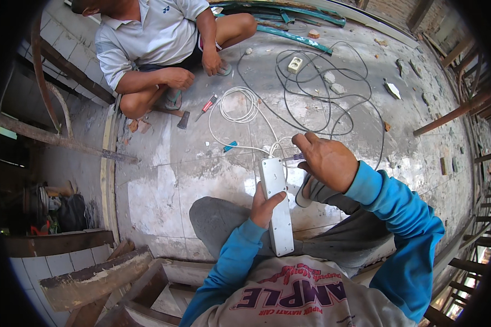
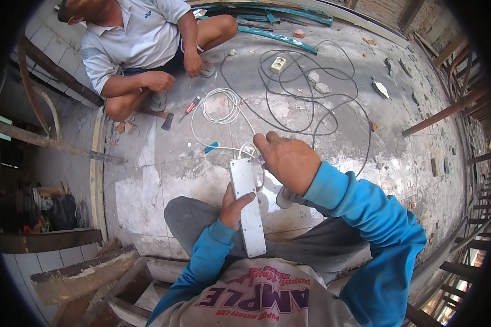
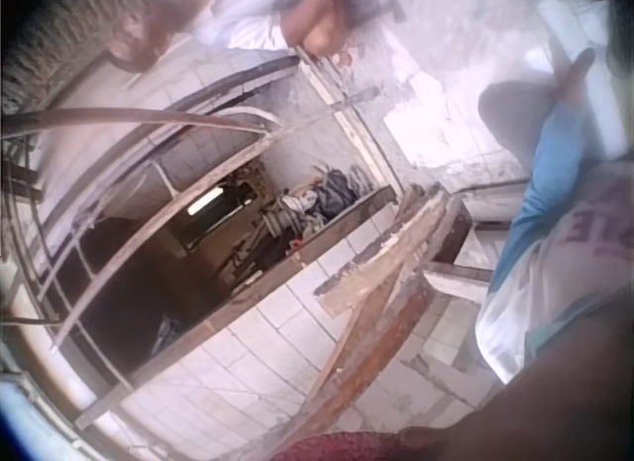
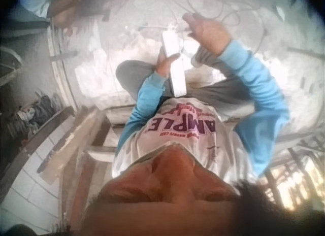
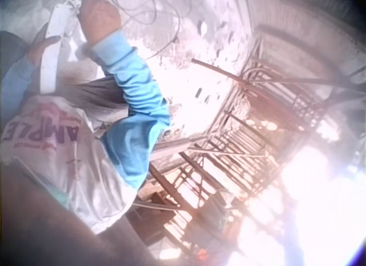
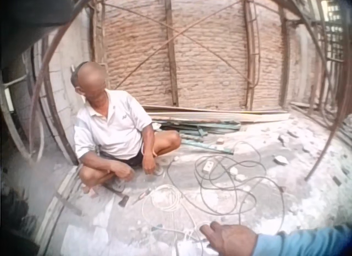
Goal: The person wires a power strip by opening the casing and connecting wires to the internal terminals.
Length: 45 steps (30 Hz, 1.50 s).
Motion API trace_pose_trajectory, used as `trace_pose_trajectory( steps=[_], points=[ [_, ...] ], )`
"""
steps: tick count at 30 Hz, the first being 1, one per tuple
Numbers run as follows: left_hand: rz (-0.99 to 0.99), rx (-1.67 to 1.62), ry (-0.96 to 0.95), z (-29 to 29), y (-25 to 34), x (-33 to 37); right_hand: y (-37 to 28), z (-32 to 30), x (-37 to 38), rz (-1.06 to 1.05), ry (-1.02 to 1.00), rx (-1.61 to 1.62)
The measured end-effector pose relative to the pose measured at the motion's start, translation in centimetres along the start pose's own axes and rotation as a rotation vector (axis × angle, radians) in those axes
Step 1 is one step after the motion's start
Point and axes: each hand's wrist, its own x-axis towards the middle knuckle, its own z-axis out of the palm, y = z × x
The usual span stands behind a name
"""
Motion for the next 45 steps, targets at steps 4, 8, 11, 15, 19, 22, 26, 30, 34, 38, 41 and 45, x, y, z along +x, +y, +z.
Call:
trace_pose_trajectory(
  steps=[4,8,11,15,19,22,26,30,34,38,41,45],
  points=[
    [-0.007,0.013,-0.024,0.2,0.2,-0.2,0.1,-1.1,0.2,-0.049,-0.04,-0.032],
    [0.001,0.006,-0.015,0.1,0.1,-0.2,-0.3,-1.0,0.7,0.094,-0.167,-0.017],
    [0.002,0.017,-0.024,-0.1,-0.1,-0.1,-0.2,-0.6,0.4,-0.005,-0.05,0.107],
    [-0.014,0.021,-0.034,0.4,0.2,-0.2,0.4,-0.2,0.6,-0.076,-0.104,0.016],
    [-0.012,-0.006,-0.027,0.6,0.8,-0.4,-0.7,-0.8,1.2,0.041,-0.181,0.048],
    [-0.02,-0.022,-0.047,0.9,1.1,-0.3,-0.2,0.2,0.7,0.049,-0.045,0.114],
    [-0.035,-0.02,-0.052,0.9,1.1,-0.4,0.3,-0.2,0.9,-0.037,-0.101,0.073],
    [-0.028,-0.018,-0.039,0.7,0.9,-0.4,-1.0,-1.5,1.6,0.051,-0.271,0.0],
    [-0.038,-0.018,-0.045,0.9,1.1,-0.4,-0.5,-0.7,1.1,0.032,-0.066,0.135],
    [-0.01,0.02,-0.054,0.5,0.2,-0.1,0.0,-0.9,1.2,-0.042,-0.14,0.056],
    [-0.014,0.034,-0.03,0.3,0.3,-0.2,-1.0,-1.5,1.4,0.054,-0.199,0.021],
    [-0.005,0.021,-0.033,0.2,0.4,-0.1,-0.9,-1.0,1.0,0.047,-0.083,0.139]
  ],
)
